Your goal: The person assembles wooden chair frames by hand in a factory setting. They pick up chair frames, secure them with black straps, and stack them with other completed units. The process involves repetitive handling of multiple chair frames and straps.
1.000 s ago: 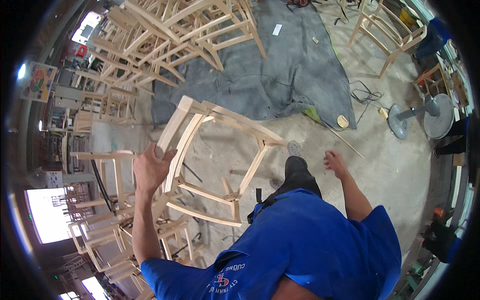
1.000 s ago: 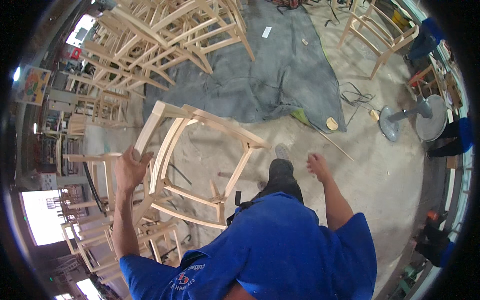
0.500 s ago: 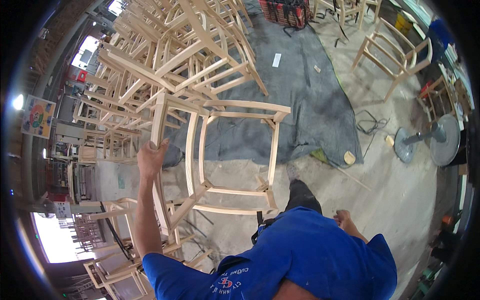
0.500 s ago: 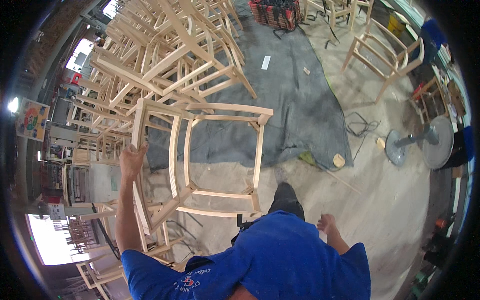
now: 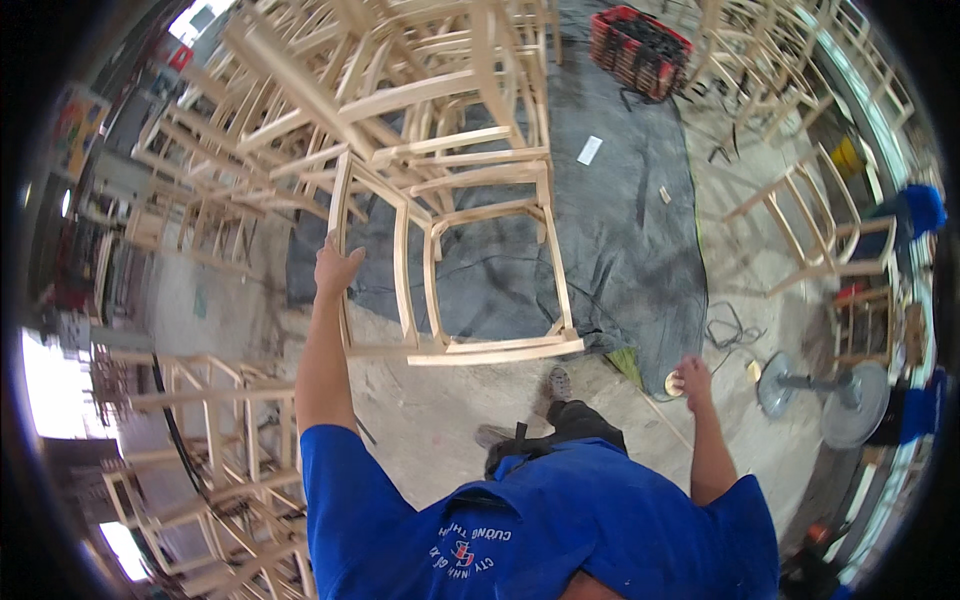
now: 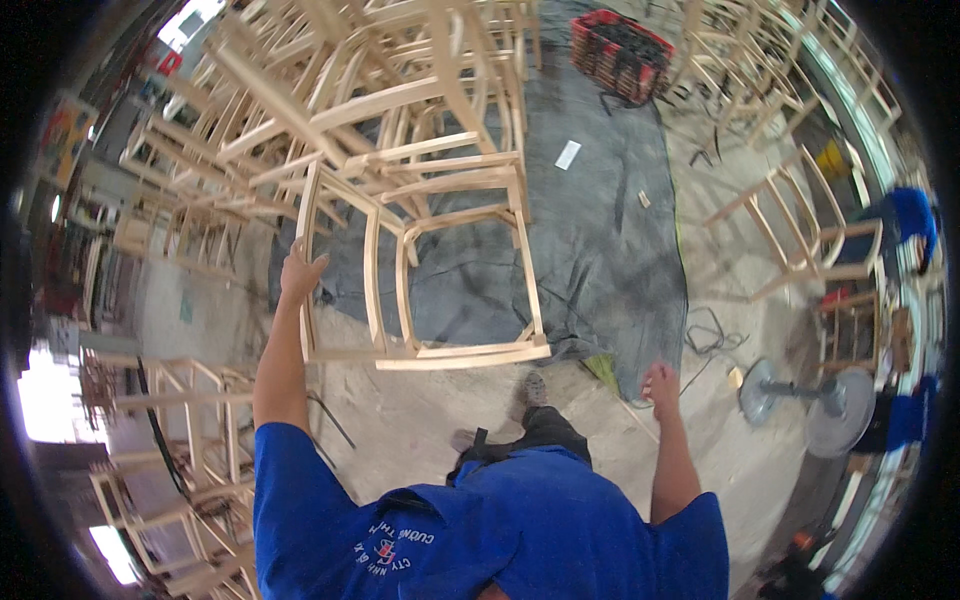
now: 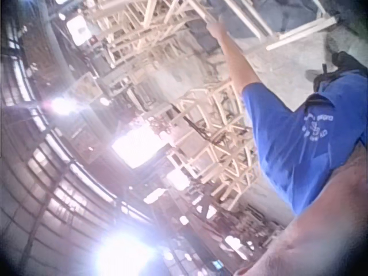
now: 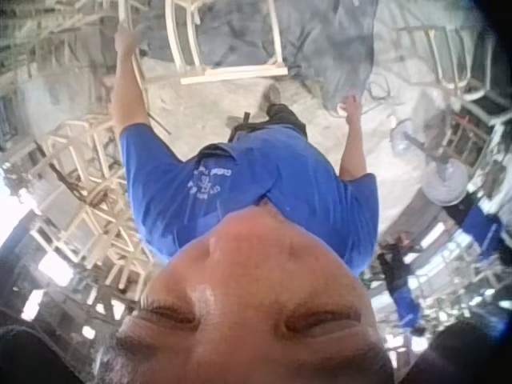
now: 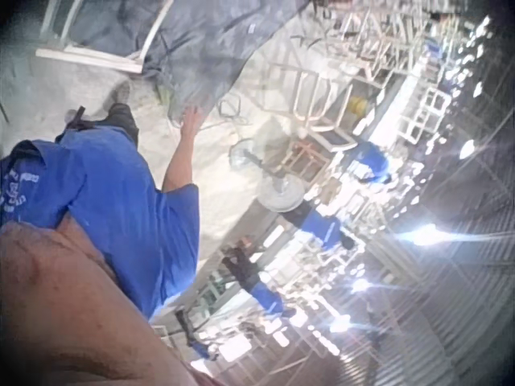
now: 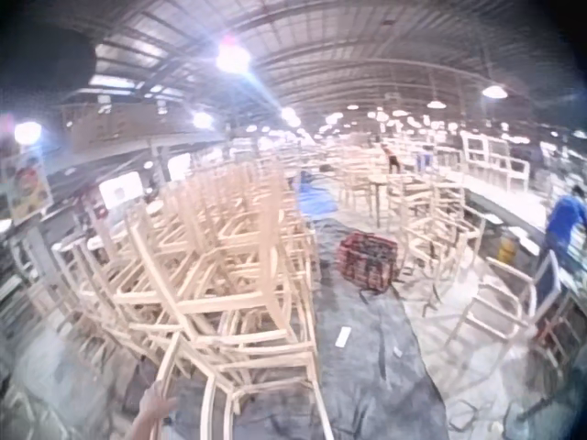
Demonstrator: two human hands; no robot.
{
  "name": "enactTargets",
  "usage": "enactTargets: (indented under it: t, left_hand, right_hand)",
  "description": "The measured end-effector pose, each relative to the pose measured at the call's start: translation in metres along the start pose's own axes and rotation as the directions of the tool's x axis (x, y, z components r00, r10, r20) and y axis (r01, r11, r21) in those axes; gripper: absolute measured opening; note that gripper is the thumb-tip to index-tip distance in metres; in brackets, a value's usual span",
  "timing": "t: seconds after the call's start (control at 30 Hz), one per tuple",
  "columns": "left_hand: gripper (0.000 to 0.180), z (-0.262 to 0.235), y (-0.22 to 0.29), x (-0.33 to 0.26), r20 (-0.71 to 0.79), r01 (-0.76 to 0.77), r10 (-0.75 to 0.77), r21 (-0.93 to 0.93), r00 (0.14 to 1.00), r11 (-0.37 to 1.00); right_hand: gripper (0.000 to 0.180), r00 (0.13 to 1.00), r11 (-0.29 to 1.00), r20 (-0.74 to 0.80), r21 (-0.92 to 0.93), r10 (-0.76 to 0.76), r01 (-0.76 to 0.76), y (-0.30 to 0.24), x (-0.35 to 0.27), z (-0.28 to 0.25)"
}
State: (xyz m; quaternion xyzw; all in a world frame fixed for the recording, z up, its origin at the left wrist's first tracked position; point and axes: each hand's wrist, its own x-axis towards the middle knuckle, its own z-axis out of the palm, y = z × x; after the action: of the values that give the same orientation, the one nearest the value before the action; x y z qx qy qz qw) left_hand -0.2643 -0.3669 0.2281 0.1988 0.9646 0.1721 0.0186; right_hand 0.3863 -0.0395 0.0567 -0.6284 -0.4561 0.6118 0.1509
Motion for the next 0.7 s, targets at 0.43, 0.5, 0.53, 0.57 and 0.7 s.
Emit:
enactTargets:
  t: [0.43, 0.5, 0.53, 0.57, 0.7]
  left_hand:
    - [0.052, 0.026, -0.123, -0.127, 0.260, 0.355, -0.301, -0.195, 0.918, 0.914]
    - [0.055, 0.009, -0.133, -0.118, 0.259, 0.309, -0.243, -0.257, 0.935, 0.916]
    - [0.058, -0.004, -0.132, -0.108, 0.271, 0.273, -0.194, -0.292, 0.943, 0.917]
    - [0.058, -0.015, -0.143, -0.104, 0.254, 0.233, -0.157, -0.304, 0.954, 0.924]
    - [0.053, -0.062, -0.209, -0.096, -0.012, 0.096, -0.114, -0.454, 0.993, 0.886]
  right_hand:
    - [0.011, 0.834, 0.804, 0.235, -0.484, 0.498, -0.344, 0.157, -0.113, 0.138]
    - [0.010, 0.862, 0.827, 0.273, -0.503, 0.428, -0.251, 0.136, -0.114, 0.183]
    - [0.010, 0.882, 0.848, 0.277, -0.484, 0.381, -0.214, 0.122, -0.117, 0.205]
    - [0.009, 0.894, 0.869, 0.292, -0.462, 0.340, -0.179, 0.107, -0.124, 0.228]
    - [0.008, 0.852, 0.966, 0.504, -0.258, 0.143, -0.010, 0.067, -0.165, 0.329]
